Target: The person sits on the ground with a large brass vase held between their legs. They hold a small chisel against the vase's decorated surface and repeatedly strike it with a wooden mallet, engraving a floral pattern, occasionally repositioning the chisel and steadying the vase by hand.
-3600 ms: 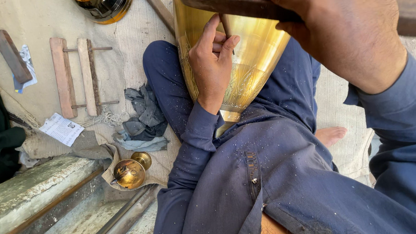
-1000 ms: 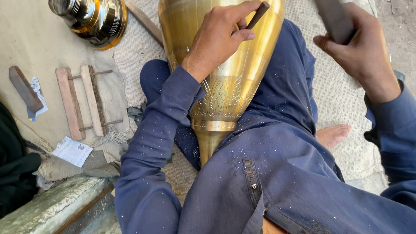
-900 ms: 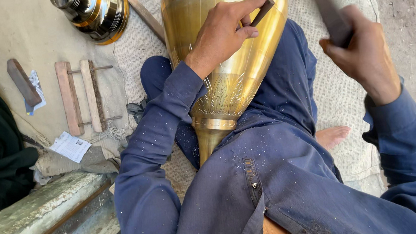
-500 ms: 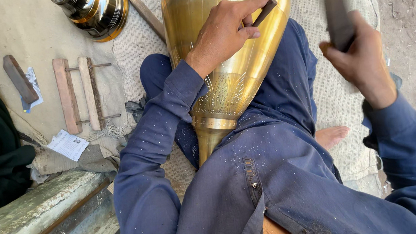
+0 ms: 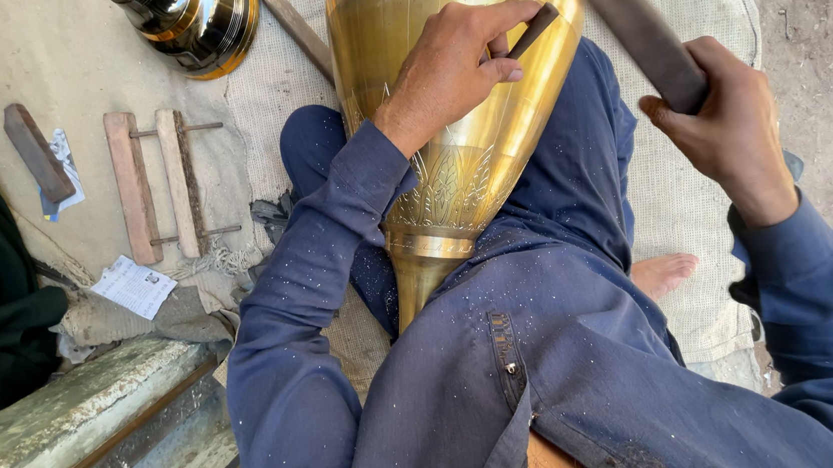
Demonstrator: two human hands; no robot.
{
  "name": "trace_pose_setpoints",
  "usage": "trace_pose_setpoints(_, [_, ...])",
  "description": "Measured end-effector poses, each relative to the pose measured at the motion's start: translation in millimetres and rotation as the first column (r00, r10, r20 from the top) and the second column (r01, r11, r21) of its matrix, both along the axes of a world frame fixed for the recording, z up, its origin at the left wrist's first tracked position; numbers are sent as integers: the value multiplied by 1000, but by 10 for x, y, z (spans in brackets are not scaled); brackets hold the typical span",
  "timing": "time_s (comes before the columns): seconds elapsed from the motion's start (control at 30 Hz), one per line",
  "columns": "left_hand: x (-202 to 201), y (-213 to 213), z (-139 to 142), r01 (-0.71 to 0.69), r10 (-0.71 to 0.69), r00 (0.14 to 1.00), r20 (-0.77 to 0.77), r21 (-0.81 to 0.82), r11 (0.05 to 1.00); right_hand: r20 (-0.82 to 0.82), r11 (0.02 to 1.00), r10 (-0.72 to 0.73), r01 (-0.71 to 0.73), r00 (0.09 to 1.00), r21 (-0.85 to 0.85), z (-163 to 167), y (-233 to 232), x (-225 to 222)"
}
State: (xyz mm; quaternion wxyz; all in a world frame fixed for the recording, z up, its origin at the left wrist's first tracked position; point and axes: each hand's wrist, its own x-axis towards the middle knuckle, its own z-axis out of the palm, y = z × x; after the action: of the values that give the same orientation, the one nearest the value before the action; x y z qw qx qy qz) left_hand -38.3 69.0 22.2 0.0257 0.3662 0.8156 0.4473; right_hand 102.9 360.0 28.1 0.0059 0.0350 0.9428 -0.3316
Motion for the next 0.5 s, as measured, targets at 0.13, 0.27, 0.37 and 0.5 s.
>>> trace_pose_setpoints(0.13, [2,-5,-5,13,-13,1000,-16,16,1000,-6,1000,13,-13,1000,-3,30,-36,27])
trace_pose_setpoints(0.27, [14,-17,5,20,-20,1000,-13,14,1000,2,921,-46,43,999,-388,34,-58,39])
trace_pose_setpoints(0.37, [24,-30,9,24,-24,1000,-11,20,1000,14,990,9,-11,1000,141,26,-51,54])
trace_pose_setpoints(0.5, [23,-28,-1,31,-30,999,-20,35,999,-13,985,-5,3,1000,-173,2,-47,81])
